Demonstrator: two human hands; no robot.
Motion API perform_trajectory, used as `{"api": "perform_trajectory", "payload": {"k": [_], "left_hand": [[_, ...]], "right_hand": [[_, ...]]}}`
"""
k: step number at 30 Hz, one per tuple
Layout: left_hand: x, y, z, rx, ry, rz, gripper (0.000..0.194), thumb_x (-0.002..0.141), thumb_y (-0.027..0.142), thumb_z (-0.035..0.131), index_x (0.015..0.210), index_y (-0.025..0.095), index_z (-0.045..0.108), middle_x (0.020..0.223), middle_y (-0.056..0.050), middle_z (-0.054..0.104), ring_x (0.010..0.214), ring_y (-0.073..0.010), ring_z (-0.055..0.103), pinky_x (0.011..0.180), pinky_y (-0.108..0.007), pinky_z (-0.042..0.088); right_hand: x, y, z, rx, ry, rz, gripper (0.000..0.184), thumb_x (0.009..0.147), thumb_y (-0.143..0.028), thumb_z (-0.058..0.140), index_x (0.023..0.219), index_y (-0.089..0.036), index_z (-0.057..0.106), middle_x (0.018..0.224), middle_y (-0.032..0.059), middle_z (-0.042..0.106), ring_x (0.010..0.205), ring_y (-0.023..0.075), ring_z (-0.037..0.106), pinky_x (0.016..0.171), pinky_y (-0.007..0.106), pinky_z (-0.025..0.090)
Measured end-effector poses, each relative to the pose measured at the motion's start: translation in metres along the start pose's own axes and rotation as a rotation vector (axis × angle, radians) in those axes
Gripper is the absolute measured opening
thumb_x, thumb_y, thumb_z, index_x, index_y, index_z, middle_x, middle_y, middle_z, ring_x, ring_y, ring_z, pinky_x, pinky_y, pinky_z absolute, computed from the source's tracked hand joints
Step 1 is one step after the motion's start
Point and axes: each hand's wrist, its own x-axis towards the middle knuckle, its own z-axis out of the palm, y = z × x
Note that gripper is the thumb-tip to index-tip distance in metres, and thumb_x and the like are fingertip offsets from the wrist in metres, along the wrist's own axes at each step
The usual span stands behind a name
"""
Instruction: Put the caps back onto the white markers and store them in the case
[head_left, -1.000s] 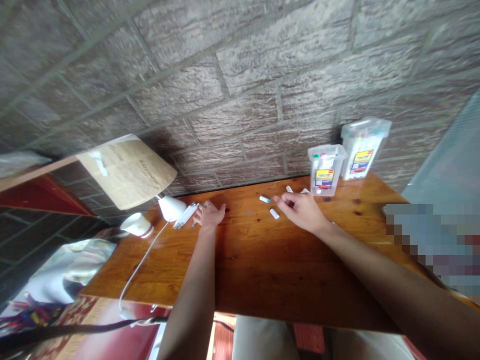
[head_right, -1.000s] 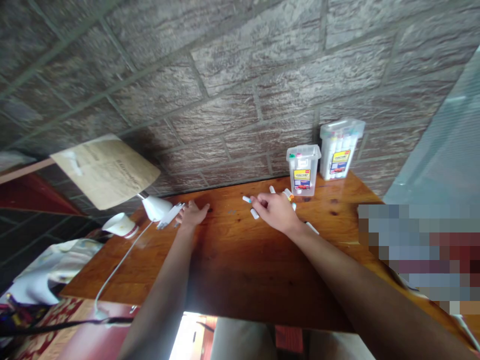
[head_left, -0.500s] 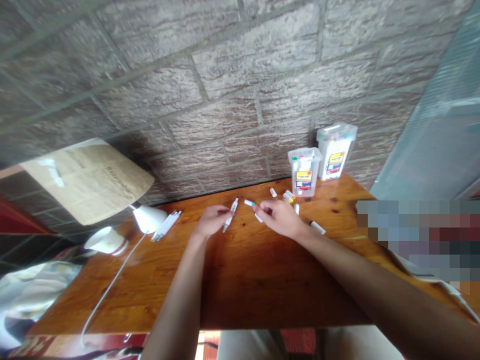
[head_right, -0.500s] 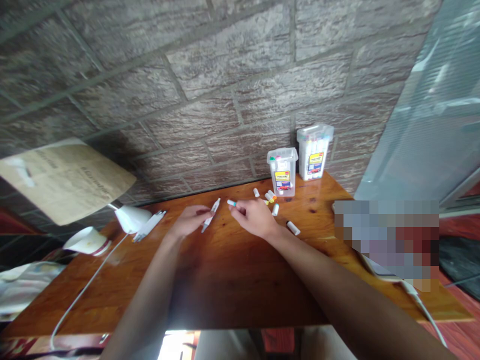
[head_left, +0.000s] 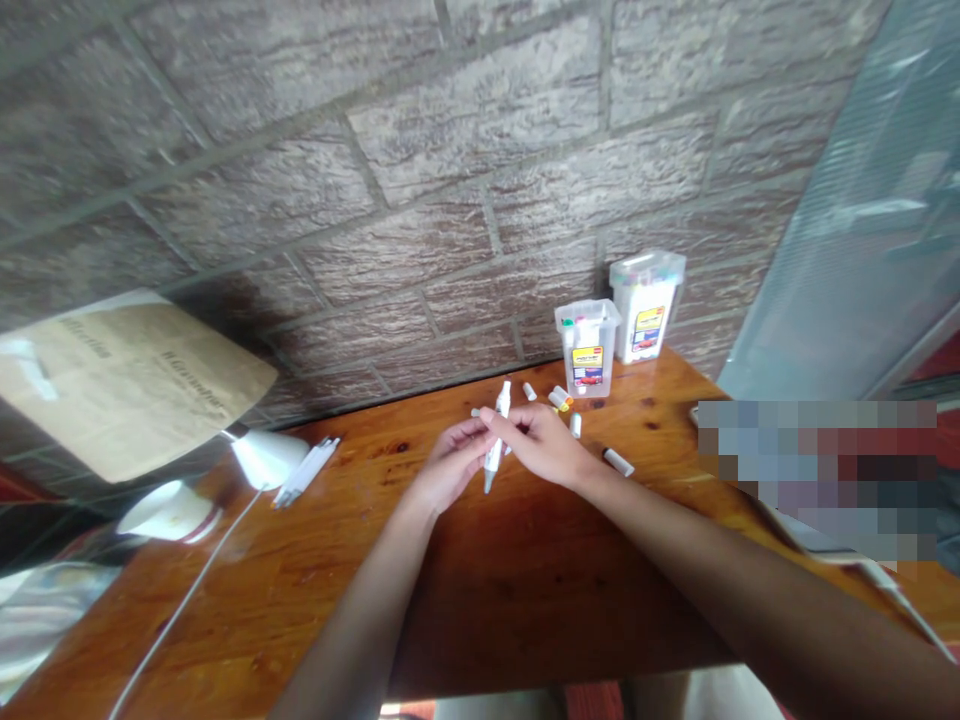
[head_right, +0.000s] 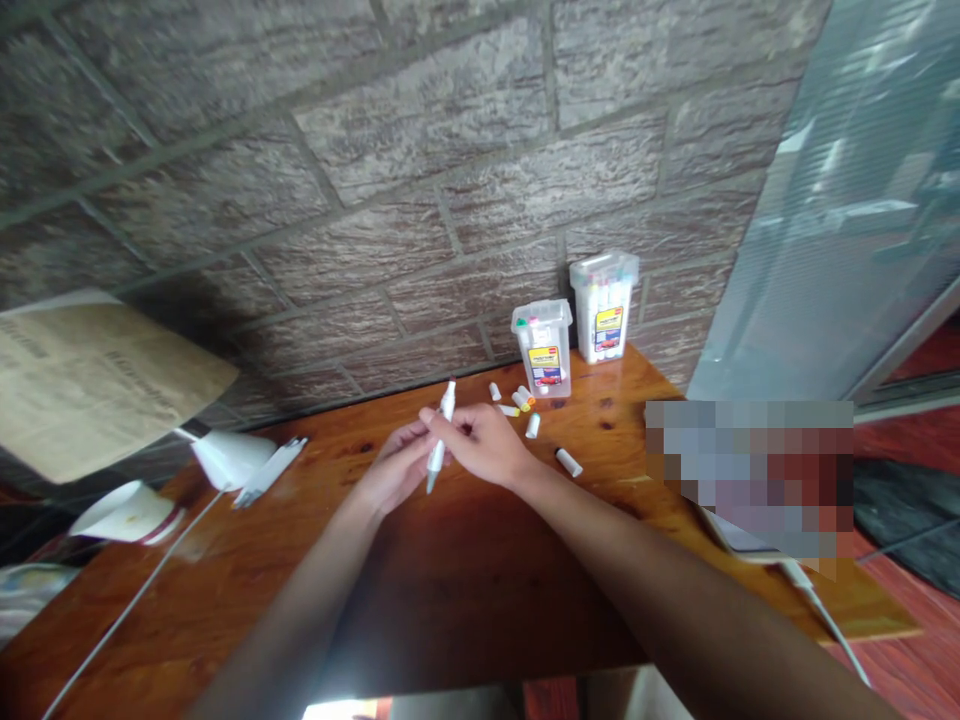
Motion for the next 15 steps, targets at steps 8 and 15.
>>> {"api": "perform_trajectory", "payload": {"k": [8,15], "left_hand": [[-0.005,-0.009,0.007,0.053,-0.15,-0.044,0.045,0.059,0.051,0.088,0.071,0.011,0.071,0.059,-0.002,0.063,0.054,-0.0104,0.056,0.057,-0.024,0.044],[-0.004,-0.018,0.006,0.107,-0.176,-0.047,0.048,0.063,0.056,0.084,0.071,0.011,0.07,0.06,-0.001,0.062,0.054,-0.0098,0.056,0.062,-0.026,0.047]], "right_hand": [[-0.008,-0.002,-0.001,-0.061,0.037,-0.139,0.056,0.099,-0.04,0.046,0.05,-0.017,0.06,0.047,0.0012,0.064,0.046,0.0102,0.059,0.052,0.021,0.042],[-0.009,0.0,0.002,-0.06,0.061,-0.074,0.058,0.099,-0.041,0.046,0.046,-0.018,0.05,0.041,-0.0004,0.058,0.041,0.0087,0.053,0.048,0.021,0.038]]}}
